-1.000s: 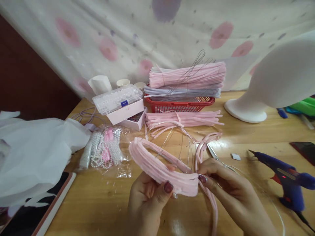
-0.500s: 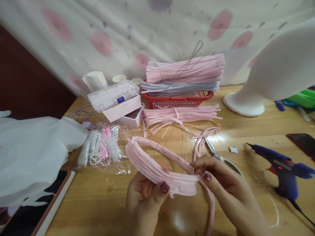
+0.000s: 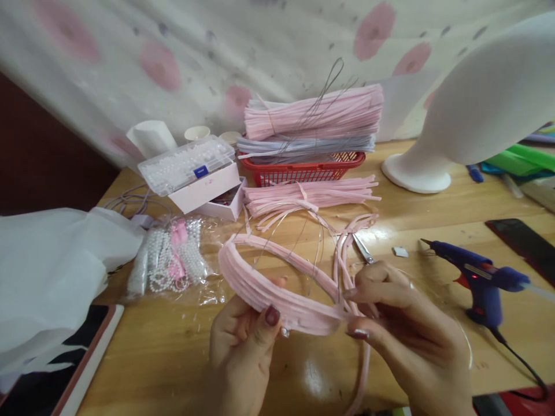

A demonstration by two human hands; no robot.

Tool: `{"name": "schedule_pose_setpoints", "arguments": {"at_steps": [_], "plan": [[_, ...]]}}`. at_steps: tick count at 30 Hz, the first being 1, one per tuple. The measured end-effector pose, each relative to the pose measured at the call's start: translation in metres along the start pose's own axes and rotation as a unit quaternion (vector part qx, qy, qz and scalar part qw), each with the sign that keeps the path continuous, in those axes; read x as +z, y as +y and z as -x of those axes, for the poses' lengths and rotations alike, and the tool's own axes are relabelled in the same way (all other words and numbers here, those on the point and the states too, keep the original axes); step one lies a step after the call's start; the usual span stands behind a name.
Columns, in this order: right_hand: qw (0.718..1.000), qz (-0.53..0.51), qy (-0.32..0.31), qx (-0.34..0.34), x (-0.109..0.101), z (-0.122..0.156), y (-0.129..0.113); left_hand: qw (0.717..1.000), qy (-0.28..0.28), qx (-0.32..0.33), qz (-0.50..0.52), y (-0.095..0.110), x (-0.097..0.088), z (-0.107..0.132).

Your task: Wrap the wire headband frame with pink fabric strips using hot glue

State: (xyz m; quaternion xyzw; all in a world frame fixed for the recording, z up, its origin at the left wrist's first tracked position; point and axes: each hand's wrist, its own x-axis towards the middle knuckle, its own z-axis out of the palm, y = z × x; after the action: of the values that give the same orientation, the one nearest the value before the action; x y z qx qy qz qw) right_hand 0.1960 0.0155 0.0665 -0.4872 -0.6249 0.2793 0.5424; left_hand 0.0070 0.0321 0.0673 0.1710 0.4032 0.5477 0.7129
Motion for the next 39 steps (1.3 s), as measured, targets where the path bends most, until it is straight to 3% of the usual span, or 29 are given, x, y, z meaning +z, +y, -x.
{"name": "schedule_pose_setpoints", "arguments": {"at_steps": [5,11,25,33,39], "plan": [[0.995,0.043,-0.066,-0.069,-0.001,-0.002,-0.006,1.0,-0.015,0.002,0.004,0.0,0.003,0.002],[0.985,0.103,-0.057,-0.123,-0.002,-0.005,-0.011,0.999,-0.04,-0.023,0.009,0.0,-0.002,0.002],[0.98,0.116,-0.069,-0.143,0.0,-0.008,-0.016,0.991,-0.089,-0.077,0.062,0.004,-0.005,0.003],[0.981,0.098,-0.087,-0.145,0.0,-0.012,-0.02,0.993,-0.091,-0.043,0.066,0.002,0.003,0.003],[0.975,0.116,-0.127,-0.141,-0.008,-0.012,-0.018,0.992,-0.092,-0.058,0.056,0.002,0.009,0.002]]}}
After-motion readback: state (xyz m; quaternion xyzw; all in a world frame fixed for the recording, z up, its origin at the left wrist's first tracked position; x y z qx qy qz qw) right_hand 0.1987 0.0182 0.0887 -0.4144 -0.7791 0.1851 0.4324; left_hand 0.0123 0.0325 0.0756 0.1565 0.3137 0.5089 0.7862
